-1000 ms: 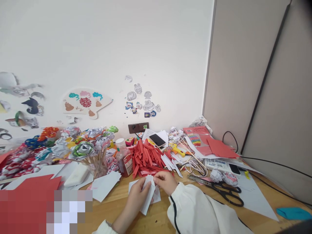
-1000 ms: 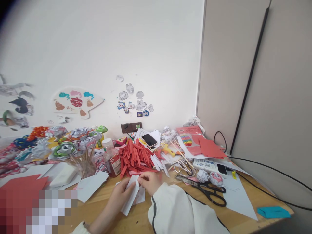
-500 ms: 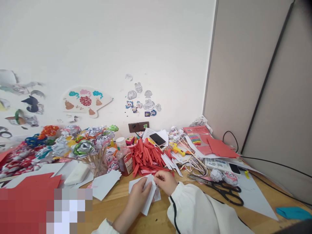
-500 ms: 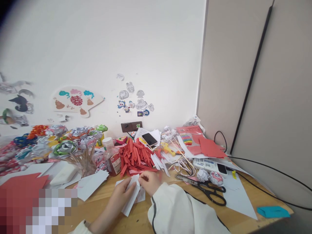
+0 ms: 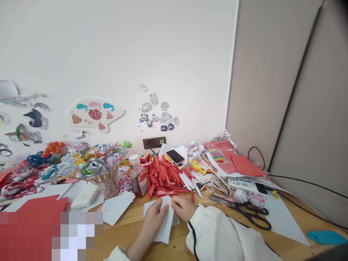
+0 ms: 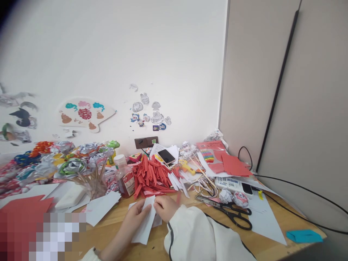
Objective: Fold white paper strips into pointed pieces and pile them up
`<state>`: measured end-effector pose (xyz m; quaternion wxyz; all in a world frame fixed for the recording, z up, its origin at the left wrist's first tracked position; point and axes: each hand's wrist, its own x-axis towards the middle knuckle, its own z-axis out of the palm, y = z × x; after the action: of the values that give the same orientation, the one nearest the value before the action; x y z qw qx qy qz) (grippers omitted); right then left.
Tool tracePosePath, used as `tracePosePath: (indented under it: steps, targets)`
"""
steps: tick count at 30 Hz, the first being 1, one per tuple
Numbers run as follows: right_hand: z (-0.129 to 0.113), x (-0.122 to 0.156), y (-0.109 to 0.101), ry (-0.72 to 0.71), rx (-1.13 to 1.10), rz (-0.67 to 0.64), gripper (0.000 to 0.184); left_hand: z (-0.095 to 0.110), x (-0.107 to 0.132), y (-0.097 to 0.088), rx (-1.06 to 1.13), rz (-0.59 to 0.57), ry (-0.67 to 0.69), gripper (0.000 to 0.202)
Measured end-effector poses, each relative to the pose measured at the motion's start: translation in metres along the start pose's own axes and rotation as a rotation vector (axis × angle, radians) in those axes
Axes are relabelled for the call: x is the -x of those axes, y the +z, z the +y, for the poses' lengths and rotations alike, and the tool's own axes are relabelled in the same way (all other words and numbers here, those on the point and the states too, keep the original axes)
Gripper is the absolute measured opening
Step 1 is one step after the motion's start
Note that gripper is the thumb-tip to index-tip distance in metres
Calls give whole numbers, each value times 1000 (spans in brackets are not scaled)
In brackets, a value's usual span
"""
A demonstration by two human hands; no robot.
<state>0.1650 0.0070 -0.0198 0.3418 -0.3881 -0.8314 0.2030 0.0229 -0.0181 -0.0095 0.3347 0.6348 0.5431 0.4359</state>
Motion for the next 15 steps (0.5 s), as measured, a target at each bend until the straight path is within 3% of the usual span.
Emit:
tracePosePath:
  steps: [8, 15]
  targets:
    - [-1, 3, 5, -31, 60, -13, 19, 7, 1, -4, -74, -19, 134, 28]
    - [-7, 2, 0, -27, -20, -1, 18, 9, -1, -7, 115, -65, 13, 27]
